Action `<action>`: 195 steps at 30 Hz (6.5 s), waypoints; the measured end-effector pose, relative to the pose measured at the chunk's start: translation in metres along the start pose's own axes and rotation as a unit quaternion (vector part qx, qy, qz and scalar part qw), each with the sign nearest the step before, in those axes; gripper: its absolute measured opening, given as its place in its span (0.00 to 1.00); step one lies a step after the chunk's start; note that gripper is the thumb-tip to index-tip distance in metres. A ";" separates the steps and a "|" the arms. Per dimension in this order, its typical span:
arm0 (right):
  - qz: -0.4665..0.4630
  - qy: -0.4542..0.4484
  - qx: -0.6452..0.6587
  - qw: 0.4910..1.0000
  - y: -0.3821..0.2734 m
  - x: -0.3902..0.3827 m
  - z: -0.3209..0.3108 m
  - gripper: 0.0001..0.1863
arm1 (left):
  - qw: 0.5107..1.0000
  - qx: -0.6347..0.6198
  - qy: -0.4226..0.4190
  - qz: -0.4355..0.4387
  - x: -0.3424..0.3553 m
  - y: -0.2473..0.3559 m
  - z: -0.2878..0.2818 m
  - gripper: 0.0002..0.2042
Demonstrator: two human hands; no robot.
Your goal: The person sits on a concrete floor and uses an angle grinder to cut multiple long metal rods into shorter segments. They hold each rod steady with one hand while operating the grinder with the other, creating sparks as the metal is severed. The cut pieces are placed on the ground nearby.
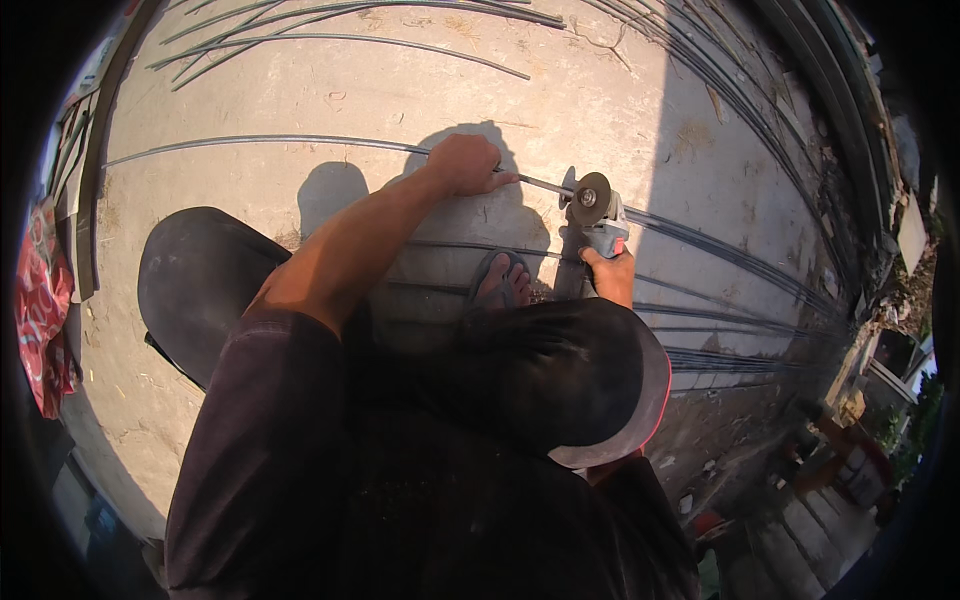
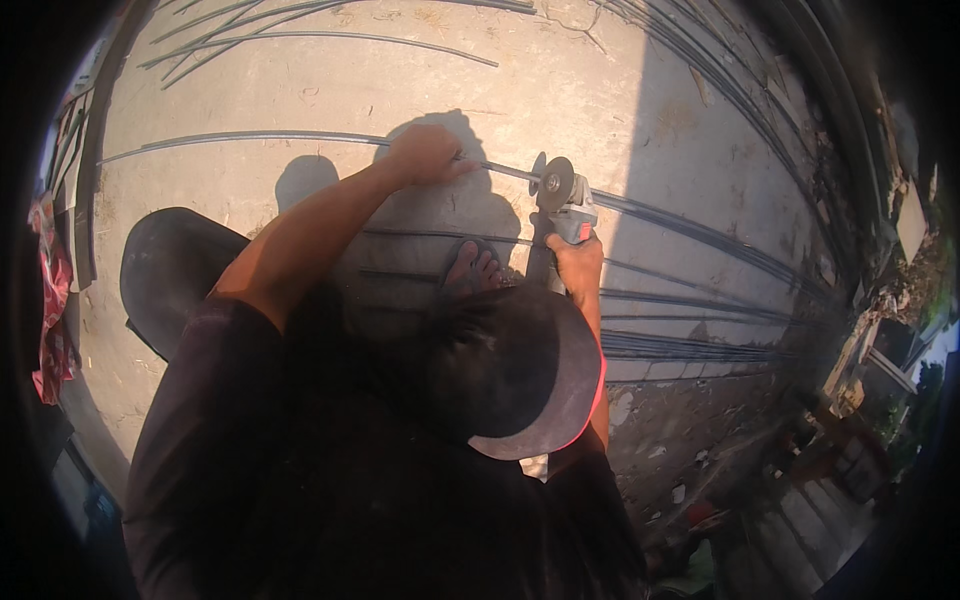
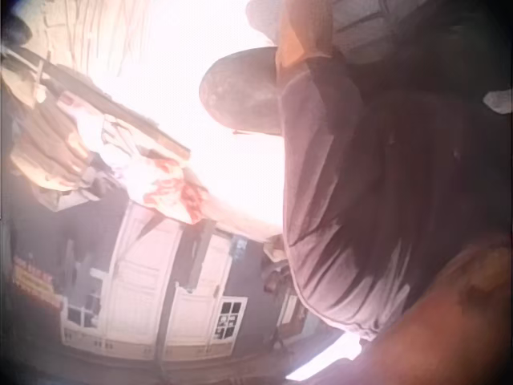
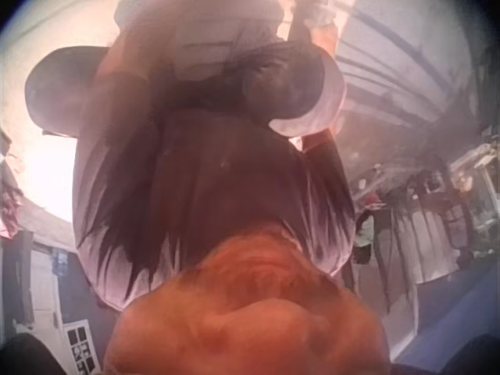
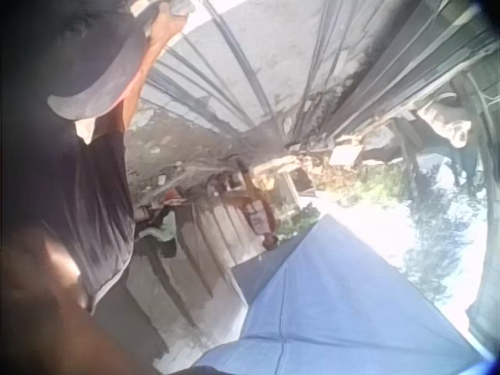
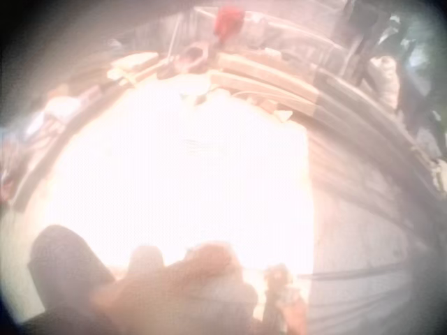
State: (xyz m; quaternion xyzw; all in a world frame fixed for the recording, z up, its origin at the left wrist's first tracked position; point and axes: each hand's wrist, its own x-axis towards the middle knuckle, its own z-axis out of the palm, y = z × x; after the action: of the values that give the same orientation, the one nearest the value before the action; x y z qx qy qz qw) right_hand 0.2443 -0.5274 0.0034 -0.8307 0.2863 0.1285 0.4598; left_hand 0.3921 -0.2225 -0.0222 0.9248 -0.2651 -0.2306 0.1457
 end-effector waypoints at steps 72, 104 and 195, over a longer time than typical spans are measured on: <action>0.071 0.039 -0.024 0.996 0.001 -0.033 -0.005 0.24 | 0.963 -0.248 -0.086 0.062 0.018 -0.022 0.037 0.41; 0.055 0.064 -0.017 0.996 0.013 -0.027 -0.006 0.27 | 0.876 -0.361 -0.306 -0.099 0.008 -0.008 0.011 0.33; -0.020 0.027 0.018 0.999 0.000 -0.003 -0.021 0.20 | 0.997 -0.079 0.004 -0.012 0.001 0.016 0.009 0.29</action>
State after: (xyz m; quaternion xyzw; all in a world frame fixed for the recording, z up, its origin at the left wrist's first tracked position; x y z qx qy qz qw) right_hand 0.2405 -0.5439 0.0162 -0.8310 0.2841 0.0909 0.4696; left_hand 0.3813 -0.2369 -0.0240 0.9145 -0.2339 -0.2489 0.2167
